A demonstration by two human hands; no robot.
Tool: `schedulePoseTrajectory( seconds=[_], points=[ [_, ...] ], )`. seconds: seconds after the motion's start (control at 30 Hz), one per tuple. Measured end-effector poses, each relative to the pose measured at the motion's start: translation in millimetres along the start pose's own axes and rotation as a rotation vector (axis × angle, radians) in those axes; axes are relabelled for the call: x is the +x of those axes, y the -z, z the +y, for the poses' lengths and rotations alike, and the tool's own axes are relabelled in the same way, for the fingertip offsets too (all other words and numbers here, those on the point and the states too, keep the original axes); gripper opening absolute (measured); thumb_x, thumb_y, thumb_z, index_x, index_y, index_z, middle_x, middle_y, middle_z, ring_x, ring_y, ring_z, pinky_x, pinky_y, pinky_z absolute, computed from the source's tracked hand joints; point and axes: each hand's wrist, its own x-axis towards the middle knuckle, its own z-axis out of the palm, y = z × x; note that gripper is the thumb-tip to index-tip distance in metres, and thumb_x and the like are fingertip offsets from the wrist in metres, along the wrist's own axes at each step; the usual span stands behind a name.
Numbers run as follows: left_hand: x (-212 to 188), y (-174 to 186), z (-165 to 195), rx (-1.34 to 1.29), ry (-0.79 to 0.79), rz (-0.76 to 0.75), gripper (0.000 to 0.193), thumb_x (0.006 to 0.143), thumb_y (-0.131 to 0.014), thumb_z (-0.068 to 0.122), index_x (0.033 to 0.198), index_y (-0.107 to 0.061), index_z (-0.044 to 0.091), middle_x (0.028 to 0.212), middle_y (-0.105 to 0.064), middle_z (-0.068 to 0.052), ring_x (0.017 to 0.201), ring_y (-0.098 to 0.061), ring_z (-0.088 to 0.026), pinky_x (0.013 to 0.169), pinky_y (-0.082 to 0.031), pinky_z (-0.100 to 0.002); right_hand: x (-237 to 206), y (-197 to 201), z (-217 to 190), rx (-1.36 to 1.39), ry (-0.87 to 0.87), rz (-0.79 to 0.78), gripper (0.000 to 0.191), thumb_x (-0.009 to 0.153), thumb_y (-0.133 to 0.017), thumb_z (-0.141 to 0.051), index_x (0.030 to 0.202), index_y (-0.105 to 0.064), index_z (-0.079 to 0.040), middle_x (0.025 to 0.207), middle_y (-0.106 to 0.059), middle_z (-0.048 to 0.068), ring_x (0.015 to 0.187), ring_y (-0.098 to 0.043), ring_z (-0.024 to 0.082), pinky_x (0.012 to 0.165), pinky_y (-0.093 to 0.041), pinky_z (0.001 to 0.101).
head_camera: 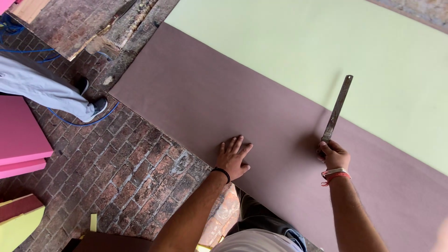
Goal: The person carries a foam-backed panel across a workshop floor, lays a large foam sheet on a work table, spreads brown fabric over the foam and smooths it flat by hand, then cuts the fabric along the foam edge using shears. They fold the cut fabric pieces together and set them on the table.
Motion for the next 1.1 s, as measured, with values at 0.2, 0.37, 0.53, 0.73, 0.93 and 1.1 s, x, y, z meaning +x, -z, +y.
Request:
schedulePoseTrajectory(
  seconds=[0.2, 0.37, 0.53, 0.73, 0.93, 1.1],
  points=[
    [27, 38, -125, -0.044, -0.009, -0.045, 0.083, 0.092, -0.067, 0.048, 0.161, -0.023, 0.035, 0.172, -0.001, -0.008, 0.158, -0.004, -0.029, 0.126, -0.005, -0.058, 65, -173, -67, -0.002, 0.16, -0.06, 0.029, 0.103, -0.072, -0.016, 0.123, -0.074, 0.004, 0.104, -0.071, 0.011, 0.086, -0.067, 0.018, 0.069, -0.057, 0.031],
    [36, 55, -184, -0.073, 0.028, 0.033, 0.08, 0.092, -0.067, 0.047, 0.16, -0.026, 0.035, 0.172, -0.004, -0.007, 0.158, -0.006, -0.028, 0.126, -0.006, -0.055, 99, -239, -137, 0.003, 0.197, -0.075, 0.054, 0.097, -0.071, -0.025, 0.141, -0.043, -0.012, 0.124, -0.068, 0.008, 0.109, -0.069, 0.022, 0.082, -0.061, 0.0355],
    [56, 76, -266, -0.085, -0.093, 0.063, 0.076, 0.093, -0.067, 0.048, 0.158, -0.032, 0.033, 0.171, -0.006, -0.01, 0.158, -0.007, -0.029, 0.127, -0.007, -0.054, 44, -286, -87, -0.778, 0.426, -0.019, 0.054, 0.092, -0.072, -0.033, 0.142, -0.06, -0.016, 0.153, -0.058, 0.01, 0.126, -0.064, 0.034, 0.107, -0.05, 0.0489],
    [47, 105, -376, -0.067, -0.242, 0.036, 0.074, 0.091, -0.071, 0.04, 0.157, -0.039, 0.033, 0.174, -0.011, -0.008, 0.159, -0.011, -0.029, 0.128, -0.009, -0.054, -140, -379, 54, -1.12, 0.557, 0.187, 0.072, 0.09, -0.065, -0.047, 0.156, -0.044, -0.028, 0.168, -0.027, 0.019, 0.154, -0.024, 0.038, 0.12, -0.02, 0.0605],
    [44, 158, -508, 0.038, -0.105, -0.003, 0.08, 0.089, -0.073, 0.053, 0.157, -0.035, 0.034, 0.171, -0.004, -0.011, 0.156, -0.011, -0.033, 0.126, -0.012, -0.055, -220, -476, 59, -1.175, 0.368, 0.165, 0.075, 0.088, -0.064, -0.054, 0.156, -0.04, -0.038, 0.17, -0.018, 0.016, 0.157, -0.015, 0.037, 0.12, -0.016, 0.0619],
    [64, 153, -539, -0.014, 0.089, 0.159, 0.084, 0.087, -0.073, 0.058, 0.157, -0.035, 0.033, 0.171, -0.007, -0.011, 0.155, -0.018, -0.031, 0.124, -0.019, -0.054, -223, -476, 55, -1.12, 0.277, 0.079, 0.08, 0.081, -0.075, -0.049, 0.153, -0.042, -0.042, 0.171, -0.015, 0.014, 0.157, -0.013, 0.036, 0.121, -0.018, 0.0586]
  ],
)
